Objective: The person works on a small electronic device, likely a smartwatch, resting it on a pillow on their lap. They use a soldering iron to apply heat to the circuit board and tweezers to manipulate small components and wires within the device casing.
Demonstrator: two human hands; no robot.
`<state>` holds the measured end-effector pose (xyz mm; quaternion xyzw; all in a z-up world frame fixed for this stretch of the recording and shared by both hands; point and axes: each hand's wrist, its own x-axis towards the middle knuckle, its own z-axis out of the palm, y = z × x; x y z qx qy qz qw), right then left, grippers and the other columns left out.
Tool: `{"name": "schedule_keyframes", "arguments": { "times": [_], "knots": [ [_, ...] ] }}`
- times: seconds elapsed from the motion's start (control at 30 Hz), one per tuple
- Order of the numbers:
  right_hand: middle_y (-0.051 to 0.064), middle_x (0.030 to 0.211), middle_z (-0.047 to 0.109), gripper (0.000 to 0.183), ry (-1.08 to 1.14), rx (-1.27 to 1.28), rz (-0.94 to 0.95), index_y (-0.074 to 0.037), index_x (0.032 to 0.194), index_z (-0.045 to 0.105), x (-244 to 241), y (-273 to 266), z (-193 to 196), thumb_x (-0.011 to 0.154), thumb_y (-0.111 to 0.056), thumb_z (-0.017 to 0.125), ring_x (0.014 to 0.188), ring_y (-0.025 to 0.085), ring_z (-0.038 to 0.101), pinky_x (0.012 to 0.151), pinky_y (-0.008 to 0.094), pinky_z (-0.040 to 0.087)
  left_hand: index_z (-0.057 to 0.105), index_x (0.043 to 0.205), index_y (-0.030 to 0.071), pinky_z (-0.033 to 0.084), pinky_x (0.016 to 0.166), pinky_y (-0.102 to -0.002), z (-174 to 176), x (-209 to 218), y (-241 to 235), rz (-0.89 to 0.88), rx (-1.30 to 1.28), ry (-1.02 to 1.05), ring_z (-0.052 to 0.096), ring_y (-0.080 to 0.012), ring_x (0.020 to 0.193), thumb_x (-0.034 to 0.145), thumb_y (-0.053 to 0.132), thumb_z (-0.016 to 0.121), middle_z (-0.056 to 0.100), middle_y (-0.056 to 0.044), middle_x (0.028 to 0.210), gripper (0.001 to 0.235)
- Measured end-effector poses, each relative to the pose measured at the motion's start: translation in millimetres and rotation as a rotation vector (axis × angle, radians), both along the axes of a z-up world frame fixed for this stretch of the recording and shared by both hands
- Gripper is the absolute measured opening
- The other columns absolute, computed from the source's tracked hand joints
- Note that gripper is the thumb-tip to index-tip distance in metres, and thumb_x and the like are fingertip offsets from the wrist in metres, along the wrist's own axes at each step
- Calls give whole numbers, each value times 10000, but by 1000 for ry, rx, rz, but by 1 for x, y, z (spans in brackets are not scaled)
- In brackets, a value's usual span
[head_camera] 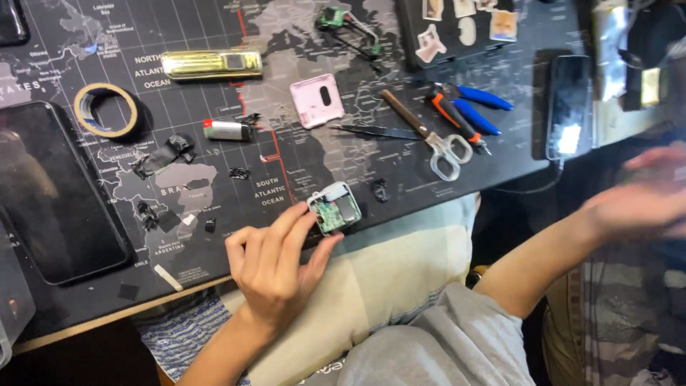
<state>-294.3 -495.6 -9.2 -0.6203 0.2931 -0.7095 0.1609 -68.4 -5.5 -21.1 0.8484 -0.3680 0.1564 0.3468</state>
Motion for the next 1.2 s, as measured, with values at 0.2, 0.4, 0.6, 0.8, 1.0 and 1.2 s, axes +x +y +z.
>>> {"name": "schedule_keyframes", "arguments": {
  "times": [0.2,0.4,0.6,0.8,1.0,1.2],
  "knots": [
    [165,1086,374,344,162,-15,673,-82,1236,339,122,179,20,1233,-410,441,460,321,339,409,444,401,800,1028,114,457,800,-351,-5,7,1,-5,-51,-19,634,-174,745,1052,439,808,848,-44,1159,326],
    [70,715,531,338,246,75,1118,-115,1117,478,169,217,8,1148,-395,664,451,220,614,346,320,476,827,1057,108,447,794,-313,-9,14,3,-49,-52,-39,594,-136,706,1055,410,822,858,-36,1131,302],
    [78,649,478,335,165,223,1186,-100,1029,471,169,222,-19,1132,-348,670,386,192,356,352,364,315,833,1032,165,467,790,-297,-13,17,1,-40,-43,-47,564,-115,700,1057,423,797,852,30,1092,262],
    [28,548,400,305,140,357,1213,-116,990,469,181,238,-9,1157,-313,631,349,135,270,318,332,293,825,1001,175,456,786,-274,-17,15,1,-35,-37,-17,593,-83,689,1028,477,838,858,31,1064,304],
    [37,554,416,262,150,340,1235,-127,1026,474,179,236,-12,1169,-308,598,327,152,284,312,331,278,832,979,185,447,790,-284,-16,11,-2,2,-35,28,601,-86,698,1004,504,845,852,46,1051,321],
    [48,582,500,245,148,320,1290,-119,1025,503,170,225,-18,1158,-301,599,352,183,436,318,317,400,833,1005,181,427,817,-286,-15,10,-1,-15,-13,72,604,-88,723,1010,490,847,848,47,1087,310]
  ]
}}
